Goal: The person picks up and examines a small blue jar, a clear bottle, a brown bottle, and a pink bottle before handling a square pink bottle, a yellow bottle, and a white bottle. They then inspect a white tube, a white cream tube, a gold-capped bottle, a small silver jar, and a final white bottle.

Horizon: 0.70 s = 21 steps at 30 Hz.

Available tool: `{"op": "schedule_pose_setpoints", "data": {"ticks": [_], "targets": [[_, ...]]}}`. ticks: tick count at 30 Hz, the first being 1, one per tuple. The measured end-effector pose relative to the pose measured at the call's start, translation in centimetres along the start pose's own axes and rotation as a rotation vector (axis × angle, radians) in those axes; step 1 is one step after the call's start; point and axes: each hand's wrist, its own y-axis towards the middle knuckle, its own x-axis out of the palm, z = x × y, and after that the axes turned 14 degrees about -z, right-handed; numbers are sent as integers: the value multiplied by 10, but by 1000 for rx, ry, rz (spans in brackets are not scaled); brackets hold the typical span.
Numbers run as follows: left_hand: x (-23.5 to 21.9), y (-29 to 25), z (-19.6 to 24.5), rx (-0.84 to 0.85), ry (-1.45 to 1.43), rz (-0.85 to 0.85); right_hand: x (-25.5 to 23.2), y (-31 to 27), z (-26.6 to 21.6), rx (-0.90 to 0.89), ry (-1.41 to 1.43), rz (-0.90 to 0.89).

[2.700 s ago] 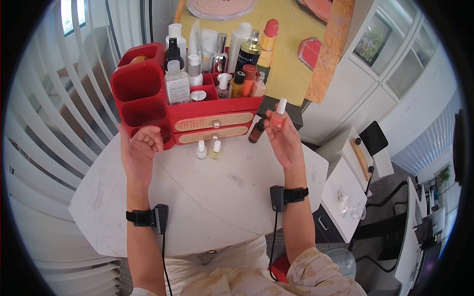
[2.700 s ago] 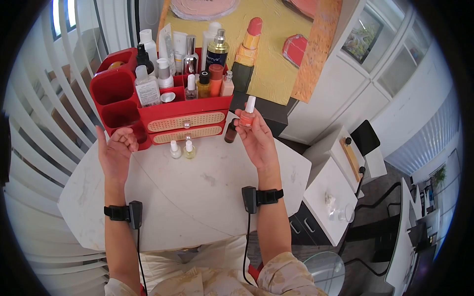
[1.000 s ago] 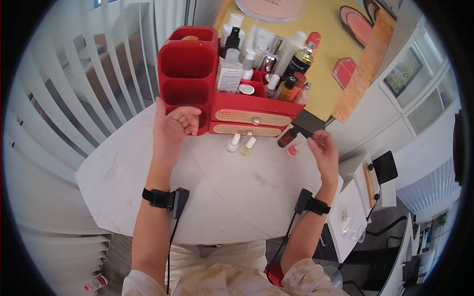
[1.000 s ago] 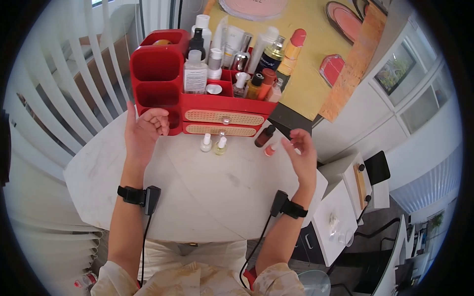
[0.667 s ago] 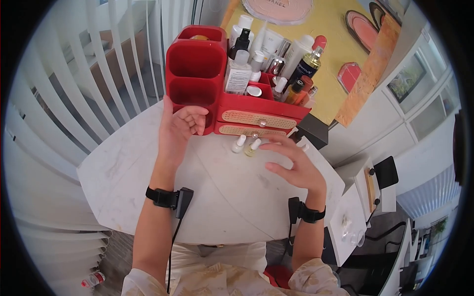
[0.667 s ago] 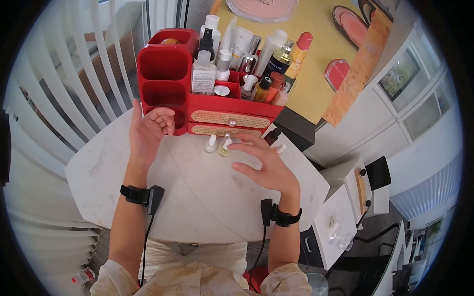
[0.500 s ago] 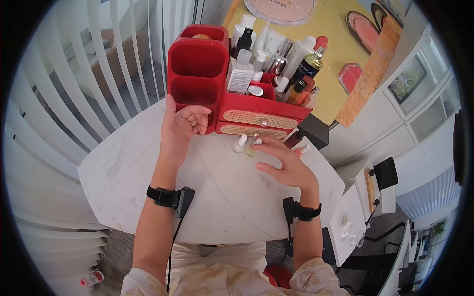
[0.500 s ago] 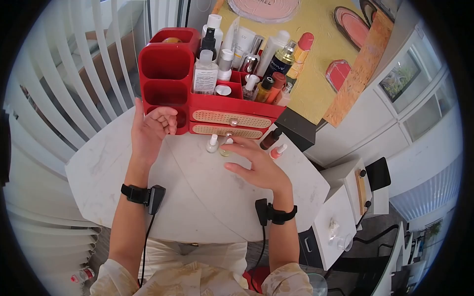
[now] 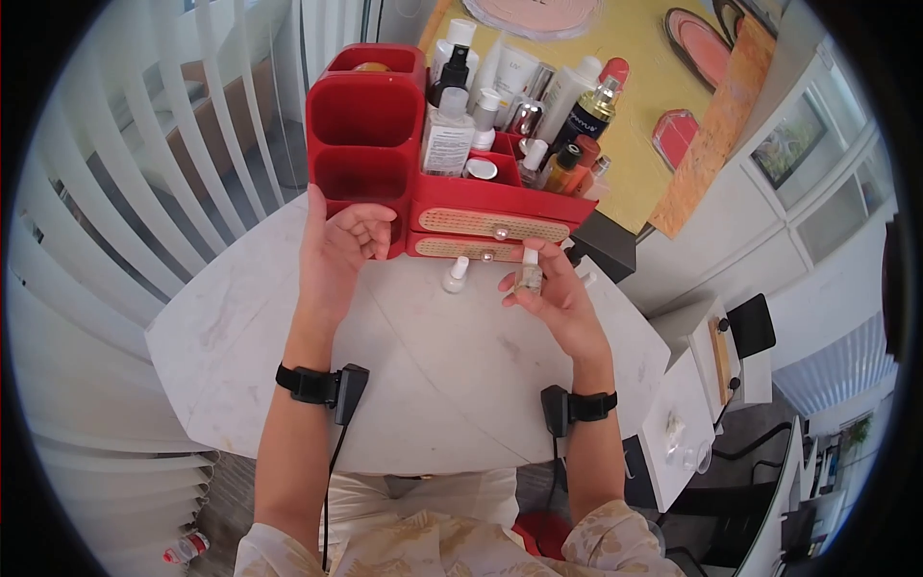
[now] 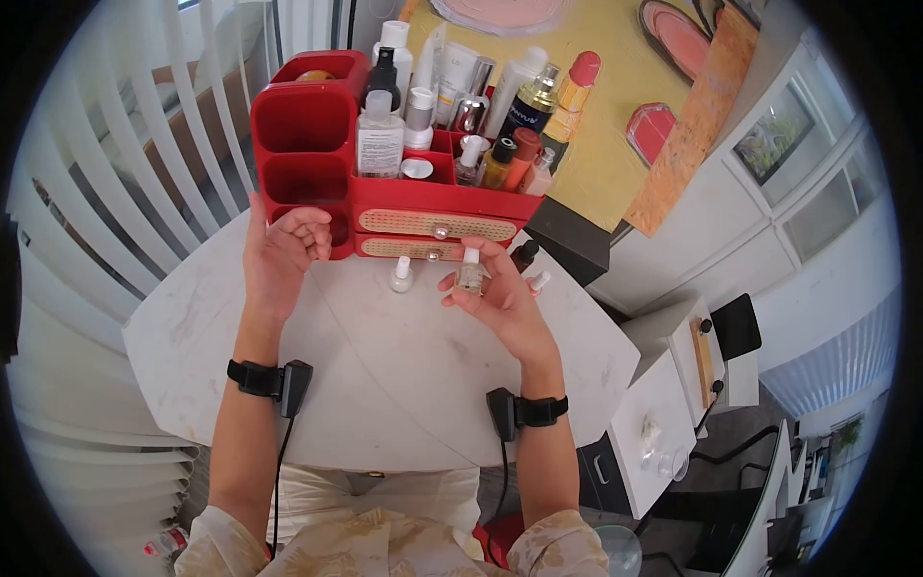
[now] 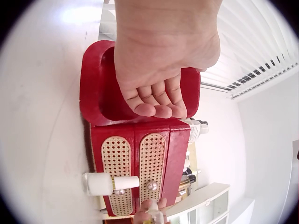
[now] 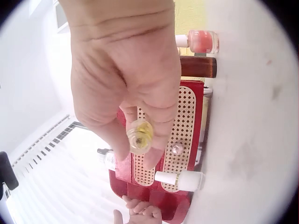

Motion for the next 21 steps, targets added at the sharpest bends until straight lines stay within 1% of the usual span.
{"op": "schedule_pose_setpoints", "data": {"ticks": [5, 8, 11, 14, 16, 17, 20, 21], "targets": [[4, 0, -1, 0, -14, 14, 3, -3, -11, -119, 247, 7], [3, 1, -1, 5, -22, -3, 4, -3, -17, -151, 309, -33], [3, 0, 3, 3, -43, -20, 6, 3, -29, -154, 264, -41], [6, 1, 5, 1, -55, -66, 13, 20, -60, -192, 171, -134], [13, 1, 10, 12, -48, -102, 21, 33, -83, -202, 157, -224], [16, 0, 14, 33, -18, -145, 24, 40, -93, -209, 146, -273], [35, 0, 41, 60, 262, -189, 30, 53, -114, -177, 127, -346], [46, 0, 55, 104, 321, -219, 33, 55, -120, -188, 69, -370]]}}
